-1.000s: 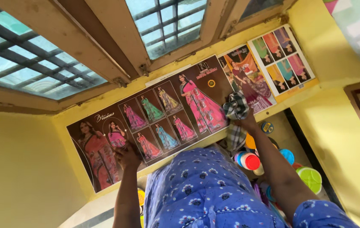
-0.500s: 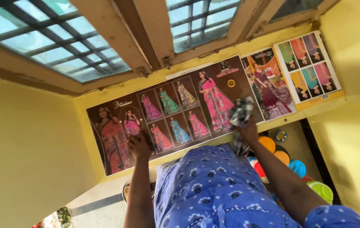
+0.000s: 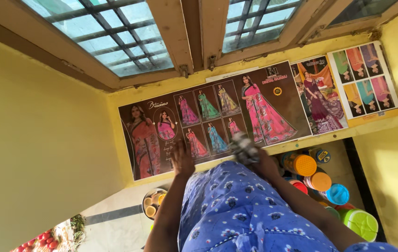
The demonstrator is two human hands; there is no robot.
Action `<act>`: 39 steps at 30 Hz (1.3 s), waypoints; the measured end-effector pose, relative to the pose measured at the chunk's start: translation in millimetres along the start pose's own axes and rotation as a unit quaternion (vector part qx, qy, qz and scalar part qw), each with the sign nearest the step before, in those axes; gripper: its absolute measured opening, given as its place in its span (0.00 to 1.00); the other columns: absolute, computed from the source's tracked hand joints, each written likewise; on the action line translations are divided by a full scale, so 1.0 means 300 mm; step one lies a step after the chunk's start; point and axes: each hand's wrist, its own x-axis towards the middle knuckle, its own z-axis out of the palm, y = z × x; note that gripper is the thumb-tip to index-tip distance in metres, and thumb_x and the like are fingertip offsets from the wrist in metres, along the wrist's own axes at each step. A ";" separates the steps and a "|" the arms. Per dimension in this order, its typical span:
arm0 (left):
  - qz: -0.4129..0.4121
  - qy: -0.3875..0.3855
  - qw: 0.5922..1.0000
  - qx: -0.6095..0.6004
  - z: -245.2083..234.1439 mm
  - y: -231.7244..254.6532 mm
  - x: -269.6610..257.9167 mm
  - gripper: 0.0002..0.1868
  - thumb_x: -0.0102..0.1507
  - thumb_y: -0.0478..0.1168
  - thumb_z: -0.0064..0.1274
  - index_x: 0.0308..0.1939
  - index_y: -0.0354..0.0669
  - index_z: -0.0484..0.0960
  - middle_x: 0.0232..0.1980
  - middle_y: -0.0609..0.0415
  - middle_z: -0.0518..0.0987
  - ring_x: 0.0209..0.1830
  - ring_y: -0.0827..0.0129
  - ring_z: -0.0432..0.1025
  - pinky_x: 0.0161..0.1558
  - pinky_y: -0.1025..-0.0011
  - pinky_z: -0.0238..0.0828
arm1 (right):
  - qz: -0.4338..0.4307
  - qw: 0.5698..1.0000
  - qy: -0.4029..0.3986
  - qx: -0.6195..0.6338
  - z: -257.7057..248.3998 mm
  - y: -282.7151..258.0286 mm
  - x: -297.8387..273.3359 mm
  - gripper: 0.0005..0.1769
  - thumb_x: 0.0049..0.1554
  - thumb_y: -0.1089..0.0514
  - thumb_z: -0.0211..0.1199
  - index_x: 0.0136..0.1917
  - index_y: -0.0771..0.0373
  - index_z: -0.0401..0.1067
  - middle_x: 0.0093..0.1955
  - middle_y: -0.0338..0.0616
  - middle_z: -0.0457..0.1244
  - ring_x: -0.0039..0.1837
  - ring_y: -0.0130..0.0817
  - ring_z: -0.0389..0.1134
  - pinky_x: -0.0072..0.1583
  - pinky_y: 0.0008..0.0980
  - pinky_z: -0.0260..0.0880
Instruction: The person wipes a yellow wall with a checkered cloth, cleaning around several fashion posters. They smooth the posters and wipe the wall surface repeatedly, moving from left to right along the wall.
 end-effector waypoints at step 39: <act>0.251 0.230 0.940 -0.028 -0.652 -0.127 0.296 0.30 0.63 0.28 0.50 0.68 0.57 0.77 0.73 0.49 0.69 0.69 0.50 0.66 0.65 0.47 0.66 | 0.346 0.804 -0.088 0.475 -0.102 0.118 -0.062 0.13 0.50 0.60 0.62 0.50 0.60 0.75 0.42 0.41 0.67 0.42 0.33 0.68 0.45 0.34 0.70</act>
